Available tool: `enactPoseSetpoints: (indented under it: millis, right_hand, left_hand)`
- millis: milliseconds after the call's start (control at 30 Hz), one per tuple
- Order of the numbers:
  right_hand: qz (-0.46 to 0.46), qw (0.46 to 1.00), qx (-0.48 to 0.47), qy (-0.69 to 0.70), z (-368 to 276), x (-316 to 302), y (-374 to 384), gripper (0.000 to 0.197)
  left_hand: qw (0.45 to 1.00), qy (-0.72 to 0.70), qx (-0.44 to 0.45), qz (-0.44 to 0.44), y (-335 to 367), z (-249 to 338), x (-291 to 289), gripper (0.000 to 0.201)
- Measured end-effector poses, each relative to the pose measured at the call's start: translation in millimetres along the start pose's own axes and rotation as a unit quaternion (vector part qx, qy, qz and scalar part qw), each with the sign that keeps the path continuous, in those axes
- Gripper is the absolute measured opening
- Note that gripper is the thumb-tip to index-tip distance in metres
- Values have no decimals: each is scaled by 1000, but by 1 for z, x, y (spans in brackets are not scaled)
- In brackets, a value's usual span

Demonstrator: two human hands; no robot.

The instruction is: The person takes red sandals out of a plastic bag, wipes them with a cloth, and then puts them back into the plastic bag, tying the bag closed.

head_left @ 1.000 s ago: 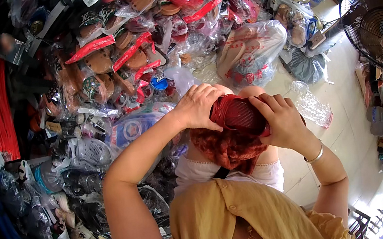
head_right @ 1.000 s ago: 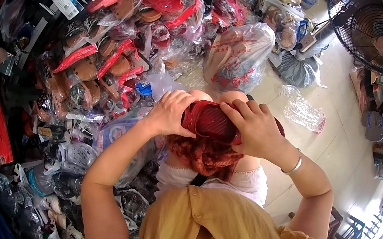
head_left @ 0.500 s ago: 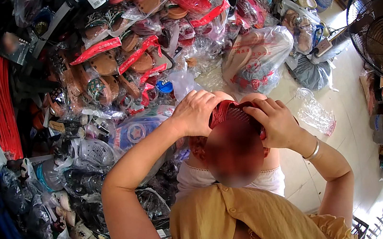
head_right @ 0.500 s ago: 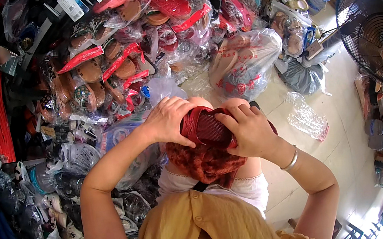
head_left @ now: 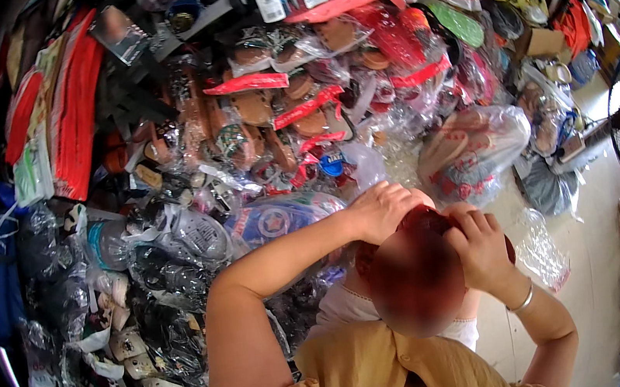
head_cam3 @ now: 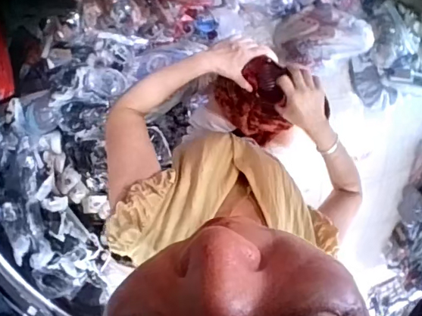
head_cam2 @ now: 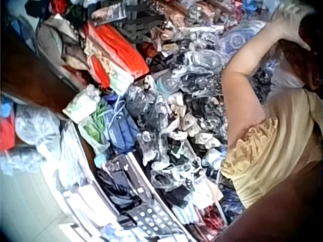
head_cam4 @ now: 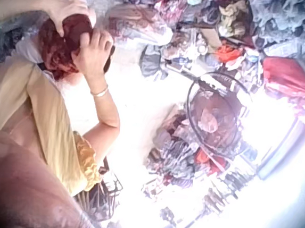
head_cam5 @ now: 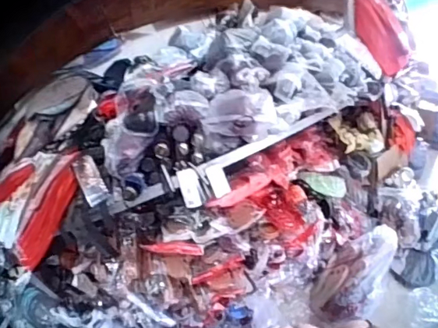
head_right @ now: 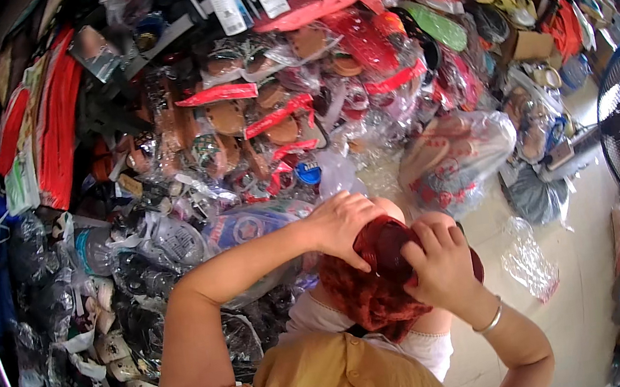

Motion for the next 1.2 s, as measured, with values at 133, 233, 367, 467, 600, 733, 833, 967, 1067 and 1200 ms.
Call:
enactPoseSetpoints:
  millis: [133,233,367,467,600,733,833,967,1067,1200]
  right_hand:
    - [-41,982,91,159,36,38,-10,54]
    - [-92,972,115,185,41,44,-10,54]
    - [-64,984,97,132,25,26,-9,53]
    - [-59,988,87,112,29,24,-17,60]
    - [-33,996,10,82,18,12,-24,74]
    - [-33,998,-1,62,19,25,-34,70]
    - [-18,991,20,132,25,25,-31,62]
    - [15,980,80,183,33,37,-32,57]
    - [7,981,128,146,35,41,-37,61]
    - [19,986,73,146,30,33,-38,61]
  left_hand:
    - [998,42,11,36,-2,6,4,91]
    - [998,45,12,32,-1,8,7,91]
    - [997,51,24,44,-15,14,7,97]
    - [996,73,3,59,-22,8,-11,104]
    - [994,80,-59,43,-45,-21,-13,109]
    - [987,52,-149,-9,-53,-36,-7,109]
    - [992,15,-127,19,-50,-34,-9,106]
    - [994,0,-110,29,-44,-34,-4,104]
    - [992,9,-121,24,-43,-34,-5,104]
    - [977,26,-99,187,-74,-18,-32,87]
Point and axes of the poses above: each hand's wrist, its own y-axis towards the middle knuckle, its own x-axis out of the palm, z = x × y, the point moved 10 cm from there along y, towards the middle knuckle, and after that the axes turned 11 degrees about -y, right-handed, at the moved point
